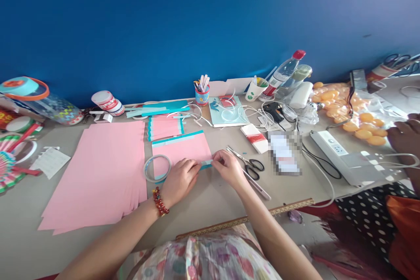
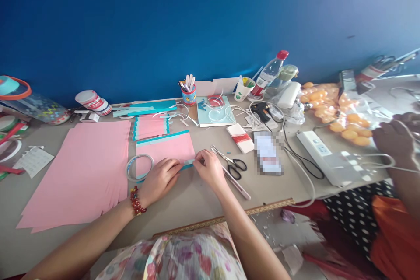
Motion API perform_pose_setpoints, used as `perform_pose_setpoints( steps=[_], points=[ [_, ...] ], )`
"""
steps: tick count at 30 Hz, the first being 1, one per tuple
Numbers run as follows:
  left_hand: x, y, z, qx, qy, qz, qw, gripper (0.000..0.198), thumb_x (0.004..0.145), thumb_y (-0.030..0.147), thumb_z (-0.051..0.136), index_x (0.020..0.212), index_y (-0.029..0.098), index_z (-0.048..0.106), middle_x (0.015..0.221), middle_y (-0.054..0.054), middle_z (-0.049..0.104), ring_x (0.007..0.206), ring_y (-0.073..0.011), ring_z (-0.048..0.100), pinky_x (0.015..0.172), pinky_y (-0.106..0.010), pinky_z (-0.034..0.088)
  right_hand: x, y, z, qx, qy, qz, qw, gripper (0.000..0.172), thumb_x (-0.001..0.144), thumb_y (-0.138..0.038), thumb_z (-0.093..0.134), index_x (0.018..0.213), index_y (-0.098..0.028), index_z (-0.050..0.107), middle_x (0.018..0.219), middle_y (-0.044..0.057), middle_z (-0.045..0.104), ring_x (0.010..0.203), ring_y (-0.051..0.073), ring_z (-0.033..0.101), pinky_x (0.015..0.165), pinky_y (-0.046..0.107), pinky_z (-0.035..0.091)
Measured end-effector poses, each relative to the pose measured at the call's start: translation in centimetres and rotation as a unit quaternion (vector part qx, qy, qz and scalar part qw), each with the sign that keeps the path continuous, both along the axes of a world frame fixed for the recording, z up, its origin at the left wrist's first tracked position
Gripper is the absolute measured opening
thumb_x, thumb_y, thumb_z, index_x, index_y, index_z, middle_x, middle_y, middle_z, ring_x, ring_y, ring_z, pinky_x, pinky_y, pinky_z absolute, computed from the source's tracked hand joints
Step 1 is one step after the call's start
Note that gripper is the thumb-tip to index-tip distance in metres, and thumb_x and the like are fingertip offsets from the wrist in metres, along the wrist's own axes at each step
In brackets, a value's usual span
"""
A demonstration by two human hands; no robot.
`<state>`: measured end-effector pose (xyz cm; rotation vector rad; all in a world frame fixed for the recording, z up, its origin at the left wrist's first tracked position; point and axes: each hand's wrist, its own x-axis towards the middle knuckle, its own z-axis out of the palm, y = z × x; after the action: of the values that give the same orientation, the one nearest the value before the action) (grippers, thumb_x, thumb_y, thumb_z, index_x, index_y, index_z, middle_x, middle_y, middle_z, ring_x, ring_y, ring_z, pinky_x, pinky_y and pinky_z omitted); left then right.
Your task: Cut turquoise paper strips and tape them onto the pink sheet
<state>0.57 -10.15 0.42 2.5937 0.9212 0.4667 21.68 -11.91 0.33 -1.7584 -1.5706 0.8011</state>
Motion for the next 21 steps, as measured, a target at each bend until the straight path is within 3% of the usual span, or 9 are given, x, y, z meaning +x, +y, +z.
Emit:
perform_pose_setpoints(
  steps=[21],
  points=[
    [0.22,0.18,-0.31,0.031,0.021,-0.008,0.999,0.026,0.098,0.017,0.046,0.121,0.019,0.058,0.113,-0.01,0.061,0.106,-0.024,0.057,0.09,-0.041,0.052,0.07,-0.1,-0.36,0.01,-0.02,-0.002,1.0,0.012,0.076,-0.016,0.053,0.066,-0.023,0.049,0.079,0.001,0.062,0.076,0.019,0.054,0.069,0.029,0.039]
  ],
)
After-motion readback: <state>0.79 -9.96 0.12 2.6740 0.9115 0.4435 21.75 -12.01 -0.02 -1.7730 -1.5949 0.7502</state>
